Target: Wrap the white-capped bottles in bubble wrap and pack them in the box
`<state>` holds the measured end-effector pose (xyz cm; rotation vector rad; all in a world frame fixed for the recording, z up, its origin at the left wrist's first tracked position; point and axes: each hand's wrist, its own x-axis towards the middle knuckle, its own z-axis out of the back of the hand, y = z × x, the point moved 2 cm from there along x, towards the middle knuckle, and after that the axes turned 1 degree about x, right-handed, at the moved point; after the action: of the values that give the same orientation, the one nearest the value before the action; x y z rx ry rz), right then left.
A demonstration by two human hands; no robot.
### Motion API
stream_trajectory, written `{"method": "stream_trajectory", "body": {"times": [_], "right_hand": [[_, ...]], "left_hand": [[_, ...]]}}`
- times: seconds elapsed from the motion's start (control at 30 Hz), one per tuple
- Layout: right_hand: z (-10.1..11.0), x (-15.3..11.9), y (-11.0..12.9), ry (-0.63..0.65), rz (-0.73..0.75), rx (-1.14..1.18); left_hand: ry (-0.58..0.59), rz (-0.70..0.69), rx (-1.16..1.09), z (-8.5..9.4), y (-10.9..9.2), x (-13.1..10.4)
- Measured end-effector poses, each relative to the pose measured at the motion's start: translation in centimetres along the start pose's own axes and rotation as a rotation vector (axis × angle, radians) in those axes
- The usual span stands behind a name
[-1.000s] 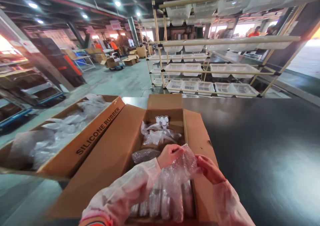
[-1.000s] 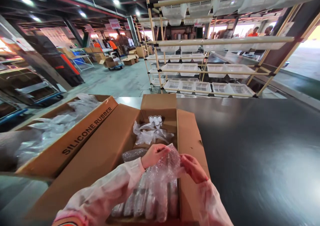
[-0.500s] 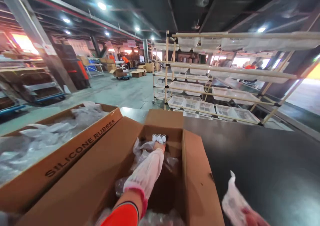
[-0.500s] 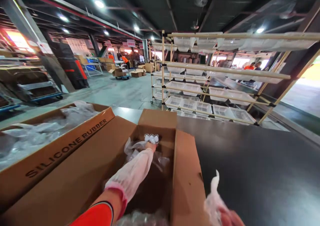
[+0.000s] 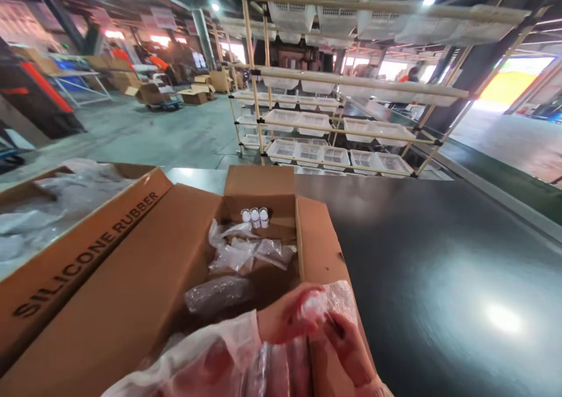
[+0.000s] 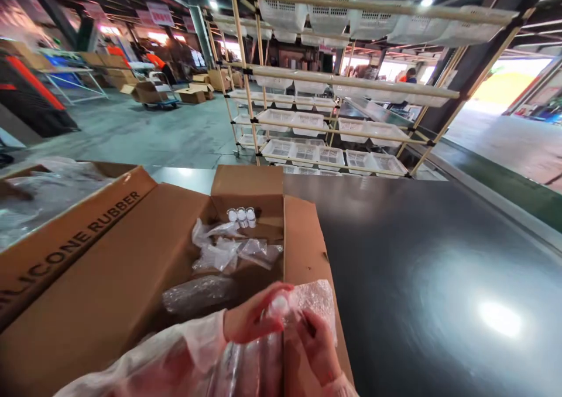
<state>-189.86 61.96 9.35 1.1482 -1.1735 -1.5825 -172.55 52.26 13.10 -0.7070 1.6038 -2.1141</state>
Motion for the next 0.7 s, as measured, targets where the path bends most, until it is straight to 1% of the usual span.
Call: {"method": "stream_trajectory", "body": {"times": [0.03,0.07,0.1,0.17,0.2,0.27,0.3,0.33,0.37,0.4,0.43,0.47,0.53,0.57,0.6,0.67,0.7], "right_hand": [[0.0,-0.2,0.2,-0.011,-0.005,0.040],[0.1,-0.5,0.3,-0.044,-0.018,0.064],[0.3,-0.8,0.4,-0.093,-0.029,0.065],[0.7,-1.7,0.7,-0.206,0.002,0.000],[0.8,-2.2,0.9,-0.243,0.057,-0.053],[0.5,-3.2,1.5,-0.239,0.228,-0.178],[0.3,-3.6,1.7,-0.223,0.323,-0.254],[0.2,-4.1,1.9,-0.222,0.408,-0.340],[0.2,-4.4,2.0,-0.247,0.473,-0.437],[0.3,-4.8,2.0,-0.299,0.512,-0.542],[0.5,-5.1,1.9,-0.362,0.523,-0.645],[0.8,-5.3,1.8,-0.419,0.512,-0.733],[1.4,-5.7,1.7,-0.471,0.473,-0.821],[1.6,-5.9,1.7,-0.475,0.475,-0.816],[1.6,-6.2,1.9,-0.473,0.500,-0.786],[1.2,-6.8,2.5,-0.458,0.597,-0.698],[0.9,-7.1,2.9,-0.440,0.649,-0.658]], "left_hand": [[0.105,0.002,0.053,-1.5,-0.8,-0.8],[0.164,0.034,0.116,-2.6,-1.3,-1.4],[0.180,0.089,0.186,-3.3,-1.5,-1.7],[0.153,0.236,0.329,-3.9,-1.3,-1.8],[0.122,0.312,0.380,-4.0,-1.1,-1.6],[0.079,0.419,0.424,-4.0,-1.0,-1.1],[0.084,0.481,0.344,-4.1,-1.0,-0.8],[0.099,0.554,0.207,-4.3,-1.0,-0.5],[0.130,0.629,0.048,-4.4,-1.1,-0.4],[0.158,0.697,-0.132,-4.6,-1.3,-0.3],[0.159,0.755,-0.324,-4.7,-1.4,-0.3],[0.132,0.776,-0.501,-4.9,-1.5,-0.3],[0.073,0.723,-0.759,-5.3,-1.7,-0.7],[0.067,0.693,-0.867,-5.8,-1.6,-1.0],[0.075,0.660,-0.928,-6.4,-1.5,-1.3],[0.120,0.620,-0.899,-7.7,-1.0,-1.9],[0.120,0.611,-0.870,-8.3,-0.6,-2.1]]}}
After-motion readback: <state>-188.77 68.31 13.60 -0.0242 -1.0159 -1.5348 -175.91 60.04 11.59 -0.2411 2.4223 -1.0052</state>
